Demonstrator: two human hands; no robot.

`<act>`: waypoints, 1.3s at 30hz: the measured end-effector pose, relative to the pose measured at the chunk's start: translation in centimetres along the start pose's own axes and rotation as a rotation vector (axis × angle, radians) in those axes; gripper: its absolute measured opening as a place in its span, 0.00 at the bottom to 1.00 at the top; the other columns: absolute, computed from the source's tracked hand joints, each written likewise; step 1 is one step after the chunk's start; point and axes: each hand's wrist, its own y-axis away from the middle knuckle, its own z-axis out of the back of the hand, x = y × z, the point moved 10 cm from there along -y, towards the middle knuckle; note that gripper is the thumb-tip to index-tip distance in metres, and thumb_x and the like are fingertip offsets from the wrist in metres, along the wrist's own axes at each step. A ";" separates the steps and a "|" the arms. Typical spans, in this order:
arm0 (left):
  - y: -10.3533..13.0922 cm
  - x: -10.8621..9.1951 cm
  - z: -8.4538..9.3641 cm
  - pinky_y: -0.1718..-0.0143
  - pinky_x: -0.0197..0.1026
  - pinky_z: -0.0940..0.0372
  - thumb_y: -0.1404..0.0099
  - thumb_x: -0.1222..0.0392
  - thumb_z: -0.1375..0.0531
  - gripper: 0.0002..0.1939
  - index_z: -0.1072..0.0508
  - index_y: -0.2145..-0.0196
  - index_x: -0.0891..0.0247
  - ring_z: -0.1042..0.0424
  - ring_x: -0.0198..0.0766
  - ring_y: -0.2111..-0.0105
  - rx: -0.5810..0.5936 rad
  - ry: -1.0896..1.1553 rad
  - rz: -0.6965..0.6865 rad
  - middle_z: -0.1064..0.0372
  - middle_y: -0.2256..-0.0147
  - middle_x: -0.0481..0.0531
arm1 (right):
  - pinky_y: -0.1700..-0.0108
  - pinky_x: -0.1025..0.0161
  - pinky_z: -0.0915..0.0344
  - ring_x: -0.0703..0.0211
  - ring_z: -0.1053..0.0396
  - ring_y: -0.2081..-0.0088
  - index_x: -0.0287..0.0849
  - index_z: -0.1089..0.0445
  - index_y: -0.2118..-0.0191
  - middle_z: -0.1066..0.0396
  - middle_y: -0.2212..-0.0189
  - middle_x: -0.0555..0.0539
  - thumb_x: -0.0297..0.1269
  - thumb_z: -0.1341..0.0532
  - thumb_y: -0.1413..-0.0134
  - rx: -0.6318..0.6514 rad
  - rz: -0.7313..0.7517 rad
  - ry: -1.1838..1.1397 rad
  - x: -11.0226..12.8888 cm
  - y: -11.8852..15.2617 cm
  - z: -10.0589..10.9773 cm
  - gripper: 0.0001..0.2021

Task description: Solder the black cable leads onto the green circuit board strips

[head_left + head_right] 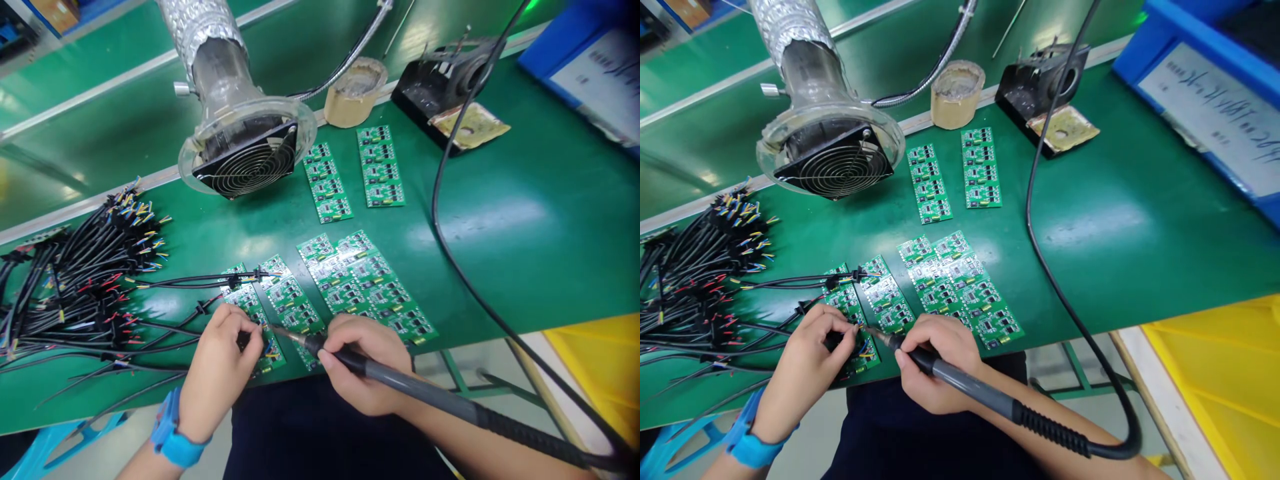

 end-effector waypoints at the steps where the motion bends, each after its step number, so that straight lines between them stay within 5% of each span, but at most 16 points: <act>1: 0.0 0.0 0.0 0.64 0.42 0.38 0.38 0.64 0.47 0.06 0.35 0.74 0.61 0.35 0.38 0.67 0.000 -0.001 0.002 0.38 0.69 0.51 | 0.80 0.67 0.39 0.64 0.37 0.82 0.45 0.38 0.72 0.37 0.82 0.53 0.25 0.43 0.57 -0.015 -0.021 -0.019 -0.2 0.1 0.2 0.07; 11: 0.1 -0.1 0.0 0.64 0.42 0.38 0.38 0.64 0.47 0.06 0.36 0.74 0.62 0.36 0.38 0.67 0.000 -0.026 0.025 0.40 0.69 0.51 | 0.79 0.68 0.40 0.66 0.38 0.81 0.44 0.38 0.72 0.37 0.82 0.53 0.25 0.43 0.57 0.052 0.006 0.024 0.2 -0.2 -0.5 0.06; 24: 0.4 -0.5 0.5 0.64 0.43 0.38 0.39 0.65 0.47 0.06 0.39 0.74 0.61 0.36 0.39 0.67 -0.139 -0.105 0.023 0.40 0.69 0.51 | 0.78 0.68 0.39 0.66 0.37 0.80 0.44 0.38 0.71 0.36 0.81 0.53 0.27 0.42 0.56 0.075 0.024 0.072 -0.1 0.2 -1.0 0.06; 39: 0.1 0.1 0.3 0.65 0.42 0.39 0.40 0.64 0.46 0.06 0.38 0.75 0.62 0.37 0.37 0.68 -0.086 -0.054 0.088 0.41 0.70 0.50 | 0.78 0.68 0.39 0.66 0.36 0.80 0.44 0.38 0.71 0.35 0.80 0.53 0.26 0.41 0.55 0.089 -0.009 0.070 -0.2 -0.1 -1.0 0.06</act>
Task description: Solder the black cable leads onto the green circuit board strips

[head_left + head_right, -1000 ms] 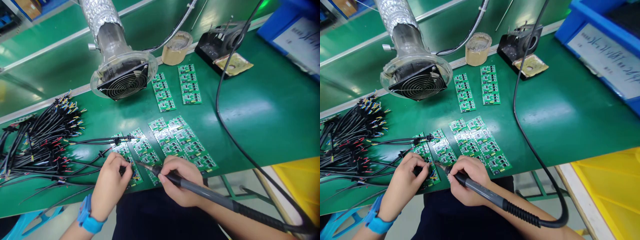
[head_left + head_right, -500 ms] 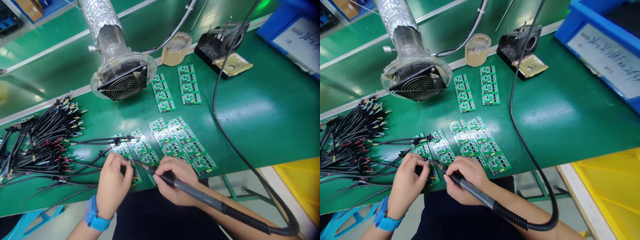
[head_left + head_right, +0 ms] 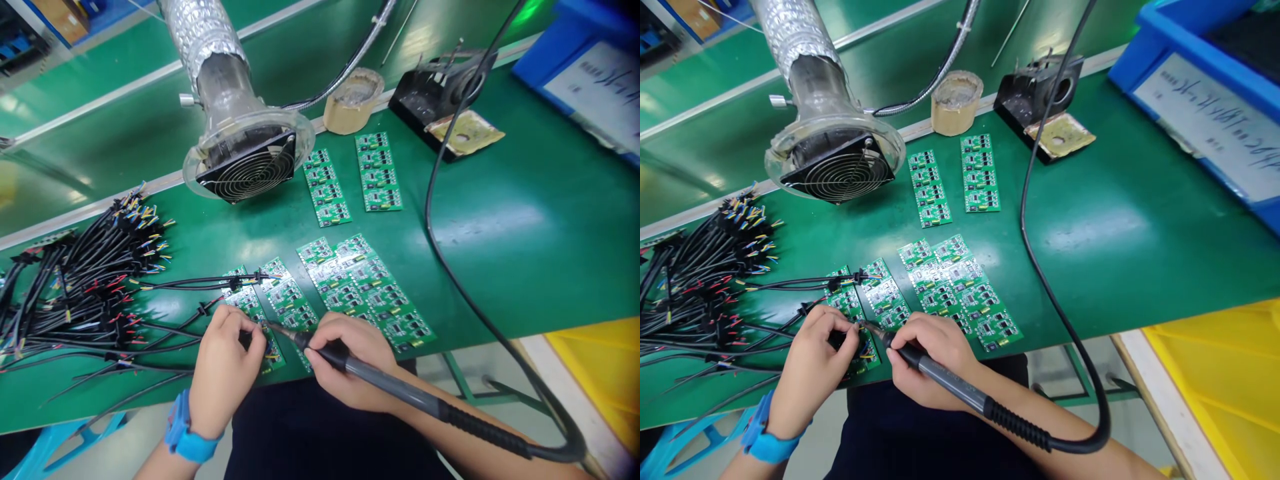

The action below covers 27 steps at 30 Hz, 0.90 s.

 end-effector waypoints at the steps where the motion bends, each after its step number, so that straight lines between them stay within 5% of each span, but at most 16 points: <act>1: 0.0 0.0 0.0 0.65 0.42 0.39 0.40 0.63 0.46 0.06 0.38 0.75 0.62 0.37 0.38 0.68 0.002 -0.005 0.009 0.41 0.70 0.50 | 0.78 0.68 0.39 0.66 0.37 0.80 0.44 0.38 0.71 0.36 0.80 0.53 0.26 0.42 0.55 -0.012 -0.016 -0.022 -0.1 0.0 0.2 0.06; 7: 0.1 0.2 0.0 0.64 0.42 0.38 0.40 0.62 0.47 0.06 0.38 0.74 0.61 0.35 0.38 0.68 -0.009 -0.057 0.035 0.42 0.68 0.51 | 0.77 0.66 0.39 0.64 0.38 0.79 0.45 0.39 0.70 0.38 0.79 0.52 0.25 0.43 0.54 -0.122 -0.098 -0.183 -0.5 -0.1 1.7 0.07; 13: 0.4 0.2 0.3 0.60 0.43 0.37 0.39 0.60 0.47 0.06 0.34 0.73 0.62 0.33 0.41 0.61 -0.033 -0.082 0.021 0.41 0.59 0.55 | 0.75 0.66 0.39 0.65 0.37 0.77 0.44 0.38 0.69 0.37 0.77 0.52 0.27 0.41 0.53 -0.024 -0.125 -0.108 -1.5 -0.2 0.4 0.06; 27: 0.1 0.0 0.4 0.58 0.42 0.37 0.37 0.62 0.48 0.06 0.33 0.70 0.62 0.34 0.39 0.61 -0.057 -0.031 -0.022 0.39 0.62 0.54 | 0.73 0.67 0.37 0.65 0.35 0.76 0.44 0.36 0.69 0.34 0.76 0.52 0.27 0.41 0.53 0.067 -0.116 -0.068 -1.2 -0.6 -0.6 0.05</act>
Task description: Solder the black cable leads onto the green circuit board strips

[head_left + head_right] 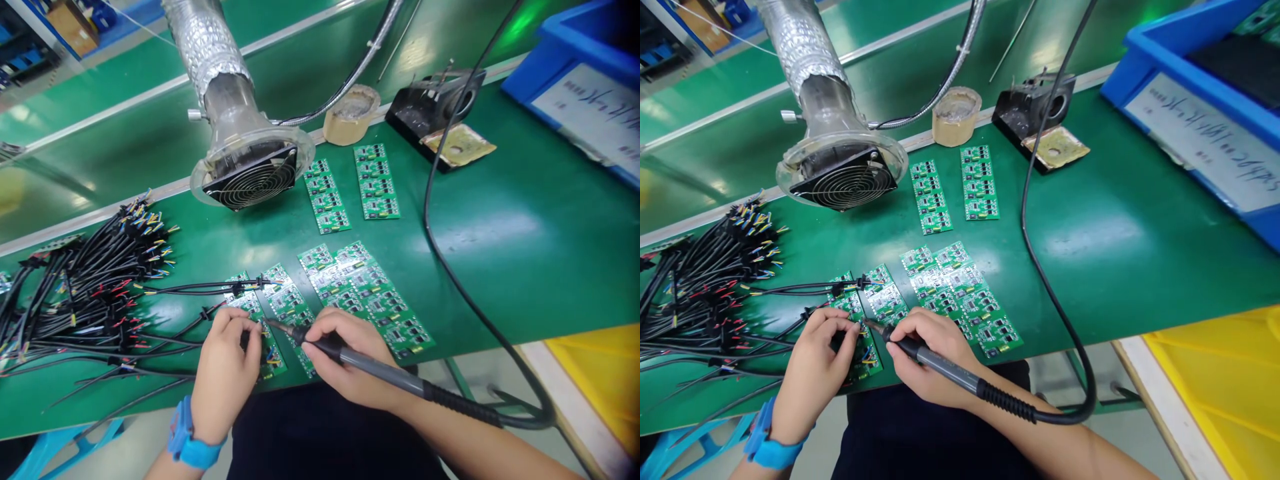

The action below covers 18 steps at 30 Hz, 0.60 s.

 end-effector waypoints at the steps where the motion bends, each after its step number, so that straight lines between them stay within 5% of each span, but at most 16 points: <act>1: 0.0 0.1 0.0 0.58 0.42 0.37 0.37 0.62 0.48 0.06 0.33 0.70 0.62 0.34 0.39 0.61 -0.008 0.000 0.005 0.39 0.62 0.54 | 0.73 0.67 0.37 0.65 0.35 0.76 0.44 0.36 0.69 0.34 0.76 0.52 0.27 0.41 0.53 -0.001 0.002 0.000 0.0 0.0 0.0 0.05; 7: -0.3 0.3 -0.2 0.58 0.44 0.38 0.37 0.61 0.48 0.07 0.33 0.71 0.63 0.34 0.40 0.61 0.031 0.006 0.037 0.40 0.63 0.54 | 0.74 0.67 0.38 0.65 0.35 0.76 0.44 0.36 0.69 0.35 0.77 0.52 0.27 0.41 0.53 -0.004 0.015 -0.018 0.1 0.1 0.0 0.05; 18: -0.9 0.5 -0.5 0.59 0.46 0.37 0.39 0.64 0.48 0.08 0.33 0.74 0.63 0.36 0.40 0.63 0.110 -0.005 0.051 0.40 0.67 0.53 | 0.73 0.65 0.39 0.64 0.38 0.74 0.45 0.39 0.68 0.39 0.75 0.52 0.25 0.43 0.51 -0.277 0.040 -0.173 0.4 -0.2 2.6 0.07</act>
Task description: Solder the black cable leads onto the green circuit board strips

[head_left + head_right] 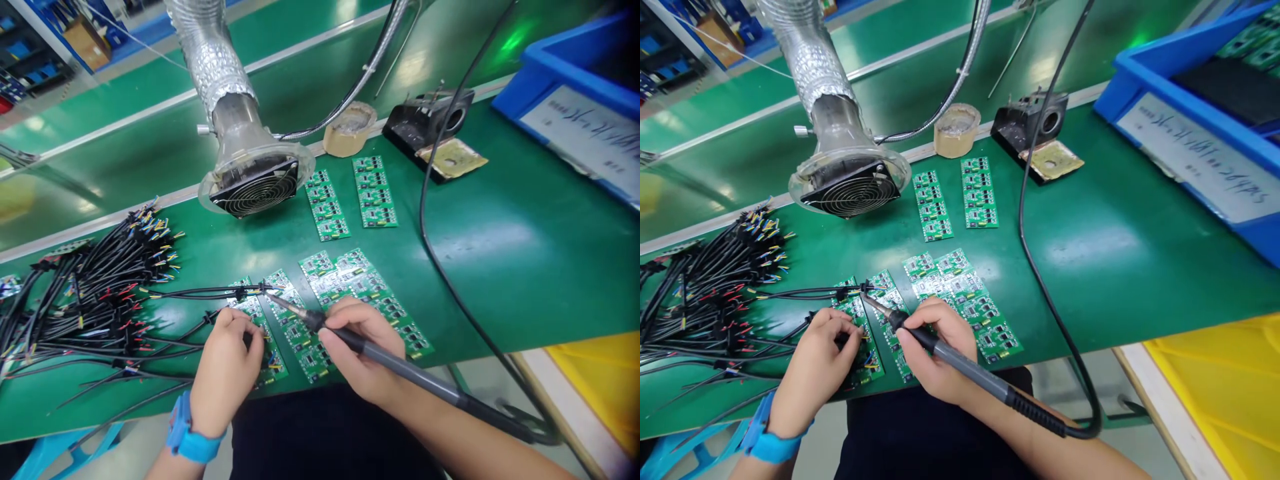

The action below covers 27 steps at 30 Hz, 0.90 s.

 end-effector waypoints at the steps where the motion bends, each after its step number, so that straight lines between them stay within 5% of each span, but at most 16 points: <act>1: -0.1 0.0 0.0 0.59 0.46 0.37 0.39 0.64 0.48 0.08 0.33 0.75 0.63 0.36 0.40 0.64 0.006 -0.003 -0.001 0.40 0.68 0.53 | 0.73 0.65 0.39 0.63 0.38 0.73 0.45 0.39 0.68 0.40 0.75 0.51 0.25 0.43 0.51 -0.017 0.008 -0.001 -0.1 0.0 0.0 0.07; 10: -0.8 -0.4 0.4 0.70 0.41 0.37 0.39 0.62 0.46 0.05 0.34 0.73 0.61 0.34 0.36 0.73 0.086 -0.164 -0.075 0.39 0.71 0.49 | 0.70 0.62 0.37 0.62 0.37 0.70 0.45 0.39 0.65 0.40 0.72 0.50 0.25 0.44 0.49 -0.061 0.012 -0.030 -0.5 0.1 0.5 0.07; 16: -1.9 -2.3 3.9 0.62 0.45 0.37 0.38 0.59 0.43 0.07 0.31 0.63 0.62 0.34 0.42 0.64 -0.256 -0.316 -0.290 0.35 0.65 0.54 | 0.70 0.64 0.38 0.62 0.37 0.70 0.45 0.38 0.66 0.40 0.73 0.51 0.24 0.44 0.49 -0.085 0.017 -0.039 -0.5 0.0 0.6 0.07; 20: -2.4 -2.9 4.2 0.61 0.47 0.36 0.39 0.62 0.43 0.04 0.28 0.65 0.61 0.34 0.43 0.64 -0.317 -0.384 -0.424 0.33 0.66 0.54 | 0.70 0.64 0.38 0.63 0.37 0.71 0.45 0.38 0.66 0.39 0.73 0.51 0.24 0.44 0.50 -0.097 0.016 -0.048 -0.5 0.1 0.6 0.08; 24: 0.6 -2.7 8.4 0.55 0.47 0.35 0.41 0.69 0.41 0.13 0.30 0.58 0.58 0.31 0.40 0.58 -0.520 -0.210 -0.495 0.32 0.60 0.52 | 0.70 0.63 0.38 0.62 0.37 0.70 0.44 0.38 0.66 0.39 0.72 0.50 0.25 0.44 0.50 -0.092 0.017 -0.026 -0.6 0.1 0.7 0.07; 27: 3.8 -1.5 12.6 0.54 0.49 0.35 0.45 0.72 0.39 0.24 0.31 0.54 0.49 0.31 0.42 0.56 -0.648 -0.093 -0.417 0.34 0.53 0.48 | 0.70 0.63 0.37 0.62 0.37 0.70 0.44 0.38 0.66 0.39 0.72 0.50 0.26 0.44 0.50 -0.079 0.017 -0.019 -0.7 0.2 0.6 0.07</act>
